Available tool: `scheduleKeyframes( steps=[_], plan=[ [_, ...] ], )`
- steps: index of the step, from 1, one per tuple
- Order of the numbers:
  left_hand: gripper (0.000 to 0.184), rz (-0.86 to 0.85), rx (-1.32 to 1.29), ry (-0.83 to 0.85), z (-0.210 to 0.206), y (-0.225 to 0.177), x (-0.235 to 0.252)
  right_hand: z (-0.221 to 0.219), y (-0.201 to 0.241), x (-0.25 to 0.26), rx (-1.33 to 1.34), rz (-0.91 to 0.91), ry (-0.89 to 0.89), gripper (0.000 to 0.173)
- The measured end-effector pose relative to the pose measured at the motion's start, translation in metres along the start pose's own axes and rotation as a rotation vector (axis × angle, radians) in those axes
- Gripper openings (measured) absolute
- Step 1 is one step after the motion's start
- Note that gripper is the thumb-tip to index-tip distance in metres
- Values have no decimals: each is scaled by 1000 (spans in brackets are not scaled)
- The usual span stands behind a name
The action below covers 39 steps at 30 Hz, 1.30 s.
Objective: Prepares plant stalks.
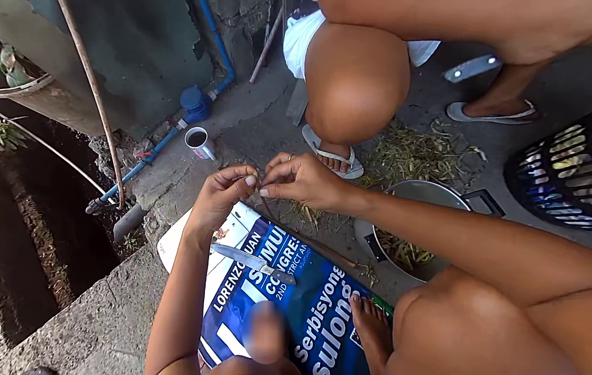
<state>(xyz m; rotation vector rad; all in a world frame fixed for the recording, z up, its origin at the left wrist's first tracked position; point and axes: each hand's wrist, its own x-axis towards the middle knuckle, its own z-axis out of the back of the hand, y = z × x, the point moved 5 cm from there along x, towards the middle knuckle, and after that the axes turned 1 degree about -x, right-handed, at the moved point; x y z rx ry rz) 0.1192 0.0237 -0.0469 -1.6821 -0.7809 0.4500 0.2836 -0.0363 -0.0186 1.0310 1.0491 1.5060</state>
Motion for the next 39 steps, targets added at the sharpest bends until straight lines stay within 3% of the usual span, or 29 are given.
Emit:
scheduleKeyframes(
  steps=[5, 10, 23, 25, 28, 31, 35, 39],
  plan=[
    [16, 42, 332, -184, -9, -8, -2, 6, -12, 1, 78, -120, -149, 7],
    [22, 43, 689, -242, -20, -11, -6, 18, -12, 2, 94, -263, -332, 9],
    [9, -3, 807, -349, -25, -3, 0, 18, -14, 4, 65, -257, -354, 10],
    [8, 9, 847, -342, -22, -1, 2, 23, -12, 5, -50, -141, -383, 8],
    [7, 29, 931, -329, -19, -1, 1, 21, 1, -1, -398, 284, -395, 11],
    [6, 42, 1032, -306, -23, -4, 0, 5, 2, -3, -765, 583, -185, 15],
    [7, -25, 1158, -237, -30, -3, 1, -12, -3, -5, -1067, 669, -17, 13],
    [7, -37, 1207, -207, -33, 0, 1, -13, -5, -3, -1069, 653, 38, 7]
  ],
)
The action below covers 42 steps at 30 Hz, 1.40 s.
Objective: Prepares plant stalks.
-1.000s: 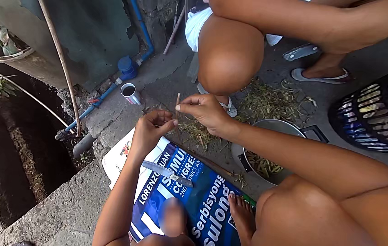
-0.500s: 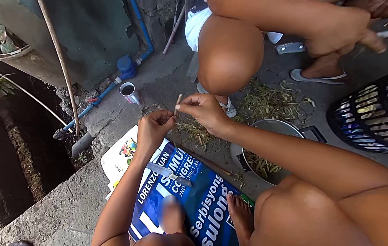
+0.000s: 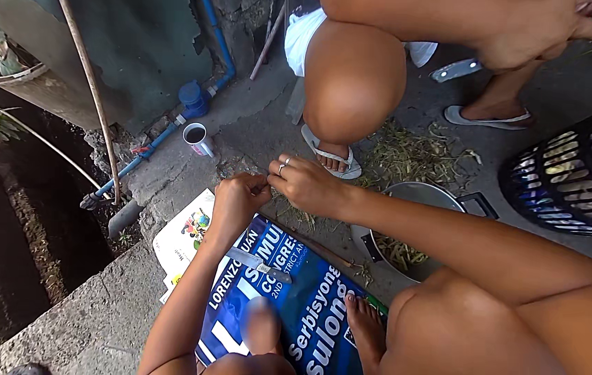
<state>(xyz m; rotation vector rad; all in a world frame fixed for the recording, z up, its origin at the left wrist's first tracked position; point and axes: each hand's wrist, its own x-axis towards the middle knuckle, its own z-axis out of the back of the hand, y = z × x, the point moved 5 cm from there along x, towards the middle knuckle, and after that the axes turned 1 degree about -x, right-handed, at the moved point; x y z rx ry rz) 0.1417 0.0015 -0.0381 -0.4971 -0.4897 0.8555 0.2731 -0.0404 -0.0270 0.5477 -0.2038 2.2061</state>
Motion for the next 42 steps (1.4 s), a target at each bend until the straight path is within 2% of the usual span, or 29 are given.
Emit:
scheduleKeyframes(
  steps=[4, 10, 13, 18, 22, 25, 28, 30, 32, 33, 35, 37, 38, 39, 40, 42],
  plan=[
    [8, -30, -72, -69, 3, 1, -1, 1, -16, -4, 314, -225, -82, 12],
    [9, -22, -289, -207, 10, 1, -2, 0, -37, -5, 1003, -718, -159, 5],
    [10, -34, -313, -249, 12, -1, -2, -6, -35, -7, 1338, -924, -190, 7],
    [11, -45, -276, -213, 13, -4, -3, -8, -30, -9, 1520, -1138, -199, 10],
    [9, -62, -236, -164, 9, -3, -5, -6, -39, -9, 1646, -1226, -272, 9],
    [9, -52, -205, -101, 6, 0, -7, -1, -46, -10, 1685, -1216, -385, 12],
    [7, -12, -180, -7, 3, 6, -6, 16, -57, -10, 1642, -1115, -503, 13],
    [5, 9, -147, 25, 0, 11, -6, 37, -68, -11, 1522, -950, -533, 13],
    [5, 21, -139, 26, 1, 16, -7, 68, -79, -16, 1166, -757, -400, 11],
    [5, 18, -138, 18, 2, 17, -7, 83, -82, -21, 882, -657, -219, 9],
    [5, 12, -143, 11, 6, 17, -7, 97, -81, -37, 409, -533, 343, 11],
    [7, -11, -146, 0, 9, 14, -7, 79, -75, -60, 141, -576, 963, 8],
    [7, -28, -151, -5, 9, 13, -7, 67, -72, -72, 51, -609, 1147, 13],
    [8, -47, -161, -14, 10, 11, -6, 59, -69, -76, 22, -631, 1209, 18],
    [8, -69, -169, -23, 10, 9, -6, 56, -64, -73, 35, -621, 1176, 21],
    [9, -120, -180, -44, 10, 4, -6, 57, -55, -54, 149, -540, 874, 23]
  ],
)
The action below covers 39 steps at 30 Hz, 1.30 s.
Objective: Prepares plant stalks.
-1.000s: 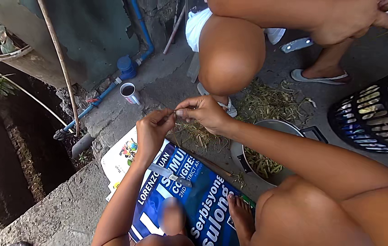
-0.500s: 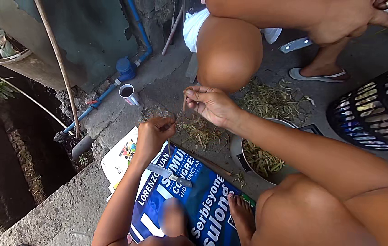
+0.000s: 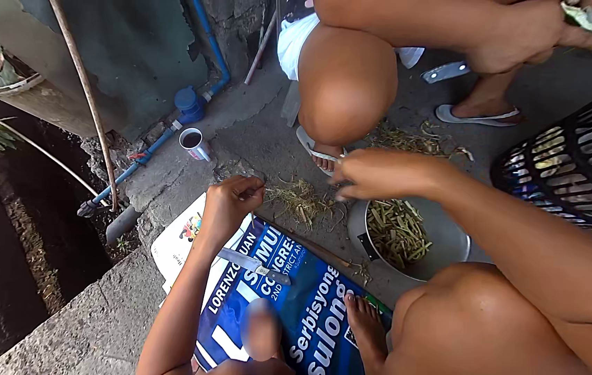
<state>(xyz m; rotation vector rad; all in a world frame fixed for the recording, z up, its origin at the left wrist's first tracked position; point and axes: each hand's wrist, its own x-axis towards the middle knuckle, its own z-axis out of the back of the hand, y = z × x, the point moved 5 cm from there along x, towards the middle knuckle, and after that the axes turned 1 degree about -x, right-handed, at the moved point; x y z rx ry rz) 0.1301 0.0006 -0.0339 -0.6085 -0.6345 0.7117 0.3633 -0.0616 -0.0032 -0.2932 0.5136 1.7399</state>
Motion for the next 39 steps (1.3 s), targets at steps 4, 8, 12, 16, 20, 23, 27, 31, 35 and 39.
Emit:
scheduleKeyframes(
  steps=[4, 8, 12, 16, 20, 23, 27, 31, 35, 39],
  plan=[
    [10, -148, 3, -30, -5, -15, 0, 8, 34, 15, 487, 272, -510, 25],
    [9, -249, 12, -65, -7, -25, -2, 7, 51, 19, 621, 251, -460, 13],
    [8, -255, -42, -76, -6, -24, -3, 8, 46, 23, 647, 260, -452, 8],
    [9, -241, -206, -69, -5, -21, -1, 4, 40, 29, 941, 312, -320, 7],
    [13, -158, -530, -64, -7, -8, 0, -9, 40, 37, 1279, 328, -292, 11],
    [10, -80, -686, -86, -11, 4, 1, -14, 43, 43, 1333, 275, -298, 13],
    [9, -23, -833, -146, -2, 22, 5, -30, 33, 58, 1263, 157, -281, 14],
    [11, 44, -907, -299, 20, 44, 4, -55, 17, 70, 1182, 60, -272, 16],
    [13, 52, -947, -421, 46, 67, 1, -80, -7, 83, 1096, -82, -234, 16],
    [16, 19, -951, -482, 66, 81, -5, -105, -41, 103, 872, -250, -157, 14]
  ],
)
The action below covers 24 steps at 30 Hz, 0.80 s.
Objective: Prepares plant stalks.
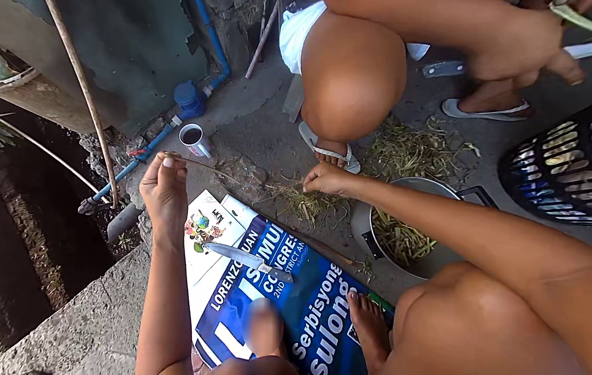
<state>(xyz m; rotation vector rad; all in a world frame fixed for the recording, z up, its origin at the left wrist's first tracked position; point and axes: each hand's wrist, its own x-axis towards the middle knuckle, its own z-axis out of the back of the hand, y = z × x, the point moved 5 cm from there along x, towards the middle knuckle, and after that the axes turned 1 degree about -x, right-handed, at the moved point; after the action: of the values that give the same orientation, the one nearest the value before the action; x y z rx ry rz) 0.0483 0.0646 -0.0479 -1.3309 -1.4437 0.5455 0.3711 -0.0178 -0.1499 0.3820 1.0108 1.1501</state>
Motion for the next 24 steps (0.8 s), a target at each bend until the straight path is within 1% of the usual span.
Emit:
scheduleKeyframes(
  steps=[1, 3, 5, 7, 8, 9, 11, 13, 14, 15, 16, 17, 18, 19, 20, 22, 24],
  plan=[
    [15, -9, 3, 1, 3, -2, 0, 3, -5, 6, -85, -39, 38, 12],
    [16, -8, 16, 7, 5, -2, -1, 7, -14, 16, -276, -50, 77, 16],
    [16, 17, 33, 26, 2, -1, -2, 9, -16, 21, -520, -15, 98, 27],
    [15, 54, 38, 57, -5, 3, -5, 9, -9, 19, -634, 14, 119, 34],
    [15, 75, 35, 77, -9, 5, -7, 9, -5, 16, -642, 22, 112, 37],
    [15, 94, 29, 97, -13, 8, -8, 10, -2, 15, -624, 36, 81, 36],
    [13, 126, 9, 146, -20, 16, -9, 10, 3, 13, -590, 86, 8, 23],
    [13, 175, -18, 179, -27, 24, -12, 9, 4, 15, -585, 150, -2, 13],
    [13, 211, -35, 184, -29, 29, -13, 8, 4, 15, -584, 168, 18, 17],
    [14, 250, -57, 184, -32, 33, -15, 7, 6, 14, -590, 168, 42, 28],
    [15, 289, -80, 185, -34, 37, -16, 7, 9, 13, -590, 167, 51, 34],
    [15, 327, -104, 184, -37, 40, -18, 8, 13, 10, -566, 186, 30, 34],
    [15, 362, -132, 184, -39, 44, -19, 10, 19, 6, -528, 232, -23, 29],
    [16, 395, -160, 187, -42, 47, -21, 12, 28, 0, -483, 305, -96, 22],
    [17, 429, -194, 187, -44, 49, -22, 15, 39, -9, -433, 393, -172, 19],
    [17, 490, -255, 185, -50, 55, -25, 18, 64, -27, -329, 630, -321, 23],
    [17, 545, -322, 198, -55, 60, -28, 16, 87, -45, -271, 927, -451, 23]
  ],
)
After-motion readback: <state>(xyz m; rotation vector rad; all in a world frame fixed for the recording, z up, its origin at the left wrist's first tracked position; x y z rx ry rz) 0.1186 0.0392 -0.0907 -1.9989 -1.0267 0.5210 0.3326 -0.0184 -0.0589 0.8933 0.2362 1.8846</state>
